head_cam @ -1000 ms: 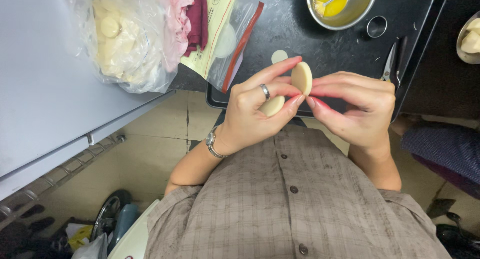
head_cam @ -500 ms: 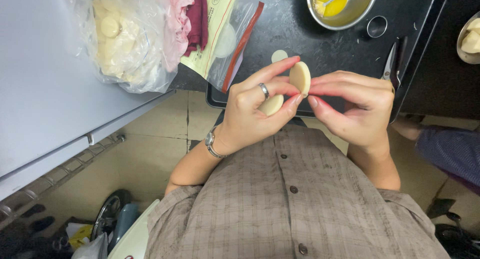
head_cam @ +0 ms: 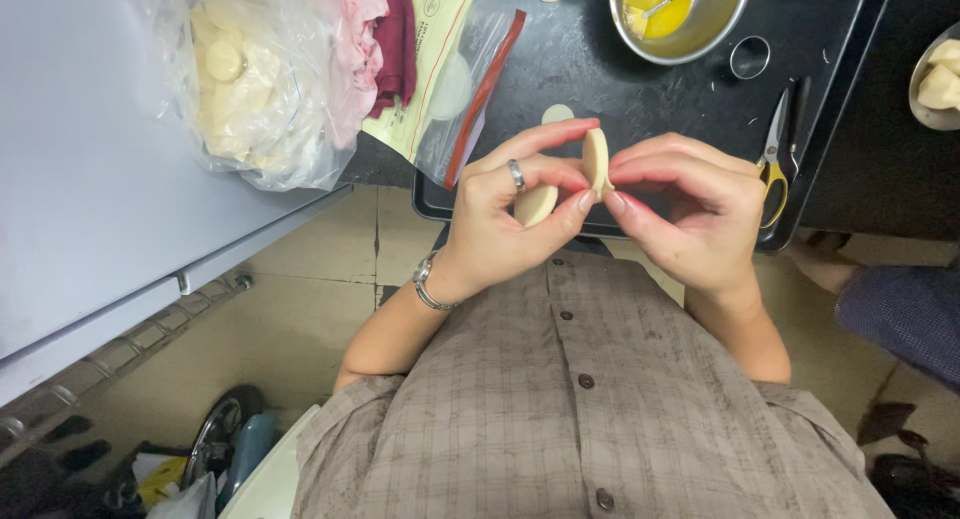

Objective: The person transfers baked tart shells one at a time from a perforated tray onto a solid baking tray and stacks the empty tray. They then work at a table, picking up round dough discs and pinching and folding them by hand into filled pastry shapes, setting finished pieces on a tray beside a bowl of yellow liquid.

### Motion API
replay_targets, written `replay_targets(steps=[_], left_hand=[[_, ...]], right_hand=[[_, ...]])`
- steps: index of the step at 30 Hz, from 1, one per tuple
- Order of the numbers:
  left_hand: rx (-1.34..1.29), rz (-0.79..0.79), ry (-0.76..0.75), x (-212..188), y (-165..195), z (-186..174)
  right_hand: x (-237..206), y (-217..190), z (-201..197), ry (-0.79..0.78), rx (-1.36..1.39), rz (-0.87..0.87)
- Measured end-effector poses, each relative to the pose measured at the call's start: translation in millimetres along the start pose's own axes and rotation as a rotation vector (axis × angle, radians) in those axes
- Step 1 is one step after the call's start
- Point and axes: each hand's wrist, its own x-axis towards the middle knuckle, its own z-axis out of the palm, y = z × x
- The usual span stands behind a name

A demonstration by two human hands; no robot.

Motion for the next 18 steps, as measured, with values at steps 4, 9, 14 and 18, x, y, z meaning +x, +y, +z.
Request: replay_targets(steps=[4,9,14,18], left_hand=[[0.016,0.042,-0.01,0,1,1],[-0.101,0.001,-0.039,-3,-5,-1],[-0.575,-0.102,-0.055,-8,-25,-3],[-0.638,-0.065,-0.001,-9,-40,-9]], right_hand=[[-1,-1,0,-0.003,-0.046,-0.037],[-7,3,-1,0.008,-0.04,-0.014],[-15,19,-1,0.119,0.263,0.143],[-13,34,-4,0.177,0.328,0.182]])
